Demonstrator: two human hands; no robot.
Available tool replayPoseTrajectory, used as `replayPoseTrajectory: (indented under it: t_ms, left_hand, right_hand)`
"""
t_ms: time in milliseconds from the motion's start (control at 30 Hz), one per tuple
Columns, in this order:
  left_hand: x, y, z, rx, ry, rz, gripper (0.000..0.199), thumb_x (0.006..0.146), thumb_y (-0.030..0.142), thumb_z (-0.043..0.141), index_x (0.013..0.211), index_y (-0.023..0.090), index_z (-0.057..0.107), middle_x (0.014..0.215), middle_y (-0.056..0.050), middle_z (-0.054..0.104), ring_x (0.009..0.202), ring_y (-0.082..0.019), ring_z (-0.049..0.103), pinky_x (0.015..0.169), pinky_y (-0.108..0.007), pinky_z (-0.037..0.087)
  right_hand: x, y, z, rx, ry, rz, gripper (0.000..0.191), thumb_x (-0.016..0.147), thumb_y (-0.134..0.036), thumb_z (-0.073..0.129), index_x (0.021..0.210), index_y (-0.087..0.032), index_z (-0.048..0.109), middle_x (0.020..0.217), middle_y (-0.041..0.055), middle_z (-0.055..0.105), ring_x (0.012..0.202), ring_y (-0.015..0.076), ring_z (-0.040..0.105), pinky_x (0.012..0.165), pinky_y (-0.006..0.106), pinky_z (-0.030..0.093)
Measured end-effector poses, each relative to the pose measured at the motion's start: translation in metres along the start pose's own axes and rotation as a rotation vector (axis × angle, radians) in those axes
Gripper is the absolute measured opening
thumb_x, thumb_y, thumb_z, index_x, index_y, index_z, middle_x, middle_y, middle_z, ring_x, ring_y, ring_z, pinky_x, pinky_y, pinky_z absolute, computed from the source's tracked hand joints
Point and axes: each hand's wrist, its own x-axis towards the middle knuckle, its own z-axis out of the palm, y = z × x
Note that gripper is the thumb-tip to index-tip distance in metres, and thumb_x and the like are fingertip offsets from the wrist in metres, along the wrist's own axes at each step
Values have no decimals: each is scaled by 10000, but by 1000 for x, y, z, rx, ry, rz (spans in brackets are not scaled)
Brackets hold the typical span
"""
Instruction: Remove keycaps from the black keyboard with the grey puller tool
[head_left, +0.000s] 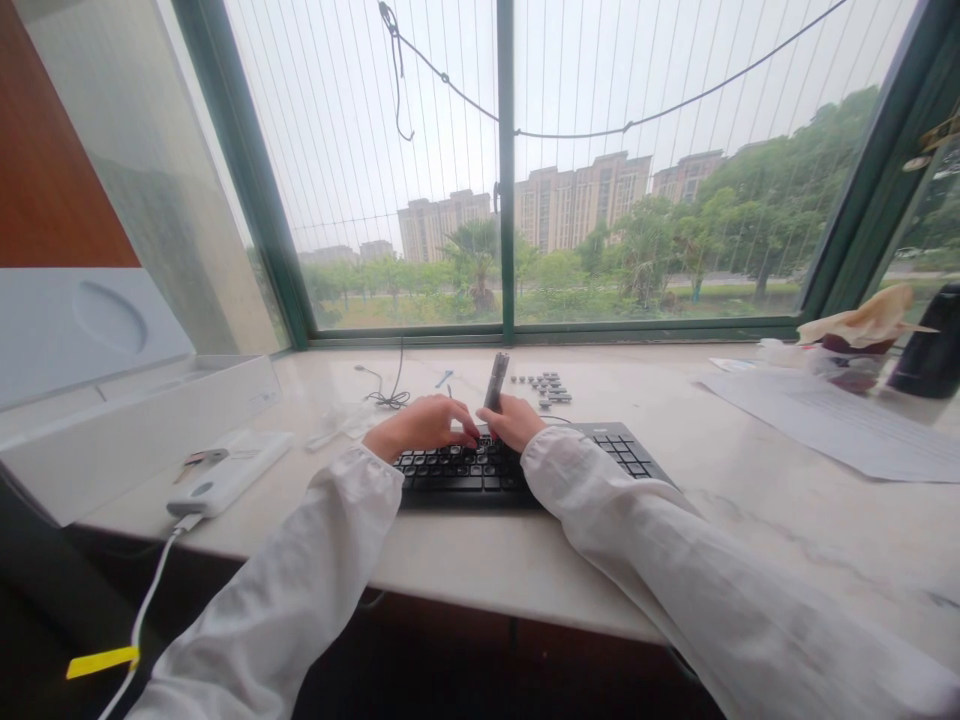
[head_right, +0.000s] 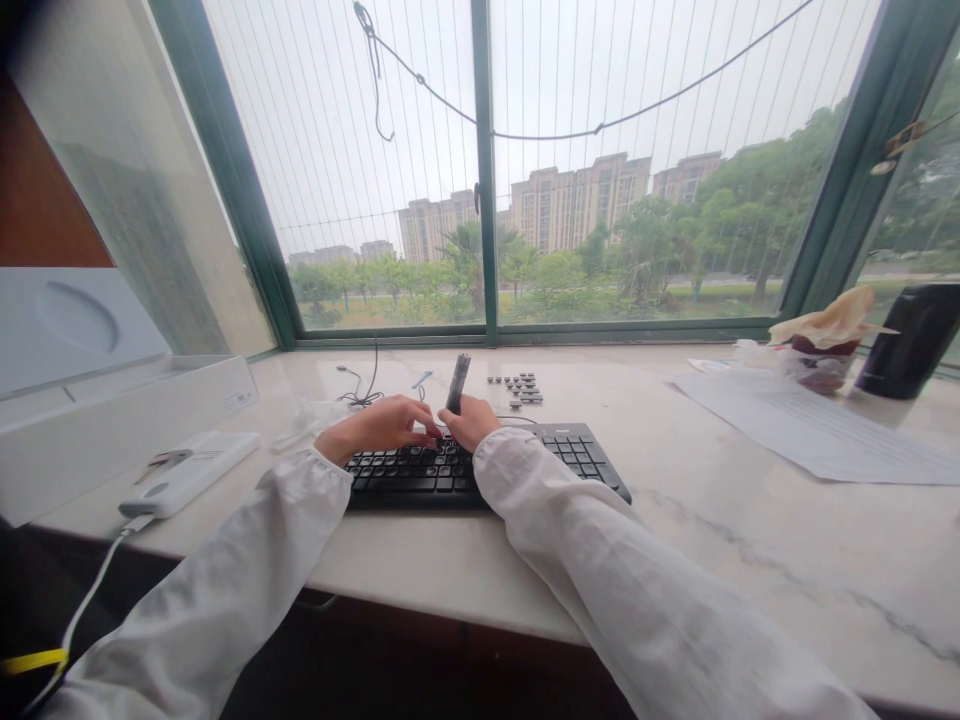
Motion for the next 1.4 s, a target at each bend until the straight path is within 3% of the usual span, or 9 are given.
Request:
replayPoseTrajectory:
  t_ms: [567, 833, 1133, 1400]
  left_hand:
    - [-2, 17, -6, 184, 39, -86, 109, 785, 357, 671, 811, 304, 762, 864, 17, 730, 766, -144, 633, 685, -235, 417]
    - [-2, 8, -3, 125, 16, 9, 170, 810, 365, 654, 846, 226, 745, 882, -34, 715, 786, -154, 626, 734, -251, 443]
    - [-1, 14, -5, 195, -55, 14, 166, 839, 333, 625, 885, 196, 706, 903, -49, 679, 827, -165, 624, 758, -251, 451]
    - [-1, 14, -4, 288, -87, 17, 161, 858, 303, 583, 899, 189, 689, 920, -53, 674, 827, -173, 628, 723, -248, 453]
  right_hand:
    - [0, 0, 4, -19, 35, -47, 236, 852, -336, 496, 758, -170, 635, 672, 40, 658, 685, 171, 591, 636, 242, 372]
    - [0, -1, 4, -11, 60, -39, 243, 865, -345, 491, 782, -168, 635, 693, 41, 666, 695, 165, 594, 636, 237, 371]
    - [0, 1, 4, -51, 40, -44, 243, 866, -334, 480, 801, -168, 645, 713, 49, 677, 704, 173, 603, 631, 241, 372]
    - [2, -1, 8, -192, 42, -92, 285, 889, -361, 434, 912, -180, 653, 944, 103, 705, 848, 233, 632, 697, 275, 389]
